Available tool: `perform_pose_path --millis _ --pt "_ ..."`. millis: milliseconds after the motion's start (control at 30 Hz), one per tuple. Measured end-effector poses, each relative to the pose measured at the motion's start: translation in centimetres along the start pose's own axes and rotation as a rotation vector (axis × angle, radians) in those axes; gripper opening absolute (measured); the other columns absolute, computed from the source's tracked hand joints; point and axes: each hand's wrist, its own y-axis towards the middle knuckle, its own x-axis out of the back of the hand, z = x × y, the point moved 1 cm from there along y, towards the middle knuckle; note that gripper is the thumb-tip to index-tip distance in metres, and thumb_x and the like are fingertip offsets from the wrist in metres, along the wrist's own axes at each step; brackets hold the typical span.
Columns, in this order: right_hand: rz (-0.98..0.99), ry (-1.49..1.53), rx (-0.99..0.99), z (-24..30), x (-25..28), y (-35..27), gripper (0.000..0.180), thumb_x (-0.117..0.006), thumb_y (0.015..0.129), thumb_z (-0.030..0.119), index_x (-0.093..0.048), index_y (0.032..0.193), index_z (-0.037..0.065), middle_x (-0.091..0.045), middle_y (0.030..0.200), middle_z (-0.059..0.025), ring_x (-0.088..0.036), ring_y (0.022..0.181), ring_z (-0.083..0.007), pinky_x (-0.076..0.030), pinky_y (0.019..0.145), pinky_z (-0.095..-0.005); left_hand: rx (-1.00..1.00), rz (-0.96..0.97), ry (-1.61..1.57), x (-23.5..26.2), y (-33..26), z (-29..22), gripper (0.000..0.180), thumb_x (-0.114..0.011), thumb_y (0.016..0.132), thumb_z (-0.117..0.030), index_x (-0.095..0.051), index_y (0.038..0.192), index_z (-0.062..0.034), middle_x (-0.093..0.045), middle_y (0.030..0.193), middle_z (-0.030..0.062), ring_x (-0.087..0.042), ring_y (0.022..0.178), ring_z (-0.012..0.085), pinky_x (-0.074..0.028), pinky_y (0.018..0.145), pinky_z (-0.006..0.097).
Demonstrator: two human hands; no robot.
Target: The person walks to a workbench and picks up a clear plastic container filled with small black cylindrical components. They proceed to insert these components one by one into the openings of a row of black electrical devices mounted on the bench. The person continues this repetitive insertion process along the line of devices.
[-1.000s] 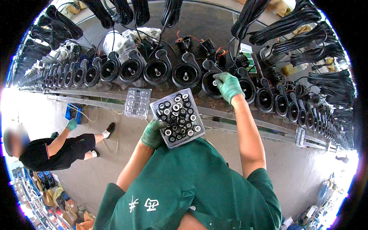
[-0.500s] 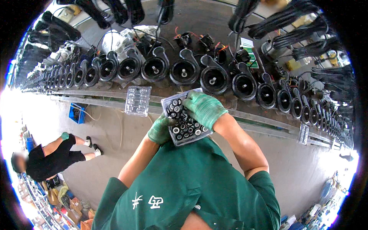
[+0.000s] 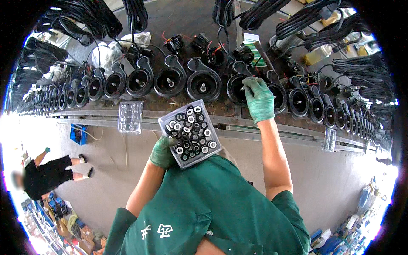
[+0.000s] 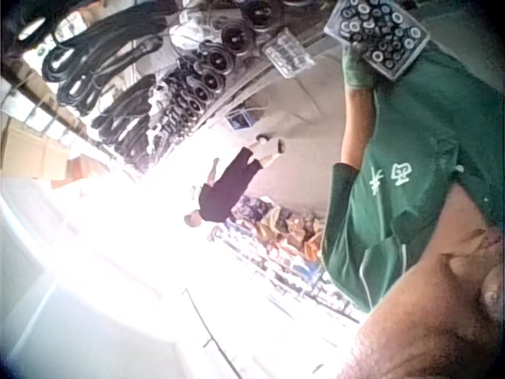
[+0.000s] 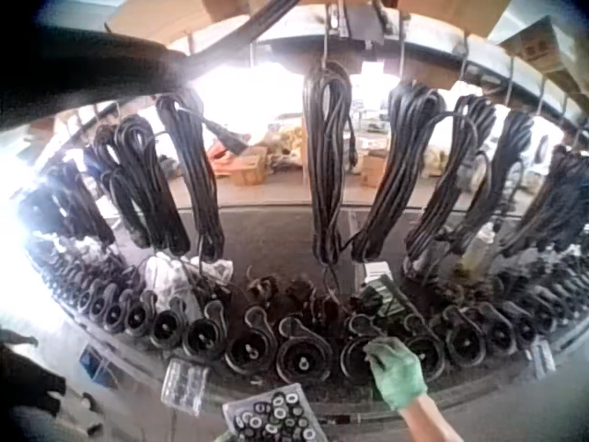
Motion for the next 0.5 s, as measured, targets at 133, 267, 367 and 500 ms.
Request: perform_pose_path --millis 133,267,367,500 --pt "0.066 -0.126 0.109 -2.0 -1.8 -1.6 0.026 -0.073 0.083 -0.002 -0.075 0.106 0.009 -0.072 0.113 -0.0105 -0.069 0.105 -0.0321 -0.058 0.091 -0.0398 -0.022 -0.077 -0.023 -0.5 -0.6 1.6 0.084 -0.079 0.080 -0.026 -0.046 0.153 -0.0001 -0.060 0.145 0.0222 -0.063 0.128 0.0413 -0.053 0.110 0.058" --pt "0.148 -0.123 0.112 -1.5 -1.2 -2.1 0.031 -0.069 0.081 -0.004 -0.075 0.108 0.009 -0.071 0.122 -0.0105 -0.067 0.113 -0.0337 -0.057 0.097 -0.0413 -0.017 -0.065 -0.060 -1.0 -1.4 1.8 0.085 -0.080 0.079 -0.025 -0.045 0.153 -0.0006 -0.060 0.146 0.0210 -0.063 0.128 0.0393 -0.053 0.110 0.056" --pt "0.156 -0.102 0.052 -0.4 -0.1 -2.3 0.035 -0.066 0.080 -0.005 -0.075 0.111 0.009 -0.070 0.128 -0.0110 -0.065 0.117 -0.0347 -0.056 0.100 -0.0427 -0.039 -0.049 -0.094 -0.7 -1.6 1.5 0.084 -0.079 0.079 -0.019 -0.044 0.154 -0.0019 -0.061 0.145 0.0183 -0.064 0.127 0.0356 -0.054 0.110 0.052" --pt "0.105 -0.061 0.001 4.3 2.0 -2.4 0.032 -0.064 0.084 -0.005 -0.075 0.112 0.007 -0.073 0.120 -0.0132 -0.067 0.111 -0.0363 -0.056 0.097 -0.0439 -0.004 0.000 -0.135 -0.2 -1.4 0.9 0.083 -0.079 0.080 -0.018 -0.044 0.154 -0.0022 -0.061 0.145 0.0181 -0.064 0.127 0.0354 -0.054 0.110 0.052"
